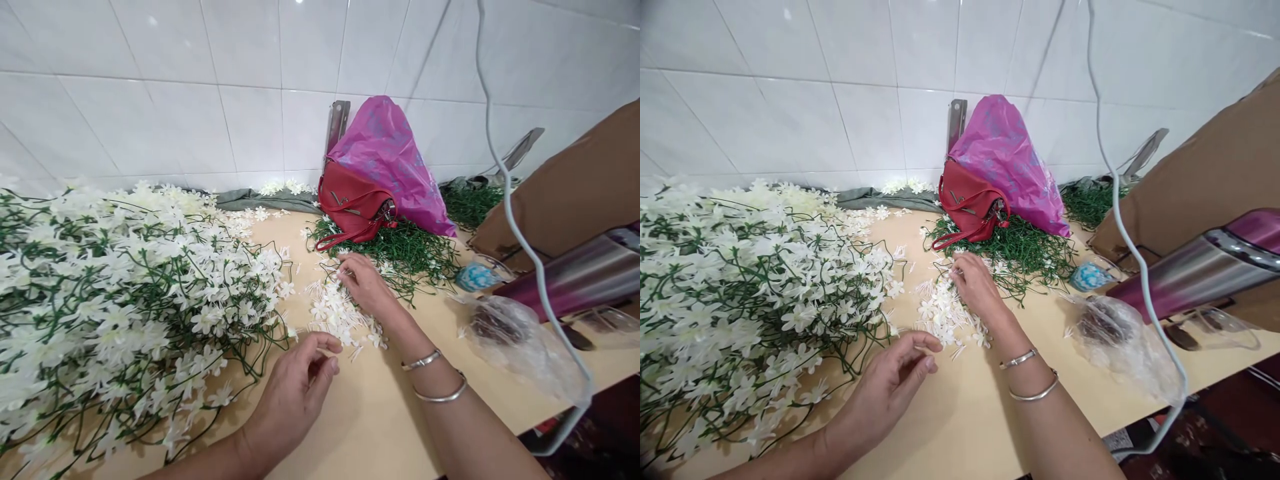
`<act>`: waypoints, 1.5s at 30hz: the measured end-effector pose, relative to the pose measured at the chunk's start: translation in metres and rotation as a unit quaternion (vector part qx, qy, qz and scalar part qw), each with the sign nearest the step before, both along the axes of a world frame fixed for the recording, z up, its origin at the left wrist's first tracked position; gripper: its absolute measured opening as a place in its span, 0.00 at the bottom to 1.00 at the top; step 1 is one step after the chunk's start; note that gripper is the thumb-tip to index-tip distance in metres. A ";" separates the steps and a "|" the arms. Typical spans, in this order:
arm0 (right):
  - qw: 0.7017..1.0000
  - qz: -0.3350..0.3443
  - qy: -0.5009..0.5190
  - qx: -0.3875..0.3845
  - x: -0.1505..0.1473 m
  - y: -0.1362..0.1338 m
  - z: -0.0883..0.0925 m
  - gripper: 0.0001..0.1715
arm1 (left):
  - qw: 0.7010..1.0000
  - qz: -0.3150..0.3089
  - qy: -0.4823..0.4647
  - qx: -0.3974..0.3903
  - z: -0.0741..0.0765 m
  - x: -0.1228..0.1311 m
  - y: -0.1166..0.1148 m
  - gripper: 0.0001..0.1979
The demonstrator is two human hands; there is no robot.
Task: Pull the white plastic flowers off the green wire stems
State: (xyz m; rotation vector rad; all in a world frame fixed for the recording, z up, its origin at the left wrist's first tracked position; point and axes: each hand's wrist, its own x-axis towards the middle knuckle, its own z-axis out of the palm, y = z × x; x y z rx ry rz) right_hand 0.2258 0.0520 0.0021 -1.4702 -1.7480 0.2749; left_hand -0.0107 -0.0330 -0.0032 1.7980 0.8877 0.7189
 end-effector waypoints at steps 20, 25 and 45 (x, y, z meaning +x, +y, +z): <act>0.995 0.078 -0.027 -0.063 -0.004 -0.009 -0.002 0.08 | 0.982 0.101 -0.160 -0.011 -0.011 0.005 0.010 0.11; 0.999 -0.022 0.006 0.037 0.001 -0.006 0.005 0.08 | 0.979 0.105 -0.172 -0.025 -0.013 0.006 0.011 0.11; 0.986 -0.016 0.164 -0.040 0.001 -0.008 0.005 0.13 | 0.973 0.125 -0.192 -0.002 -0.010 0.002 0.011 0.08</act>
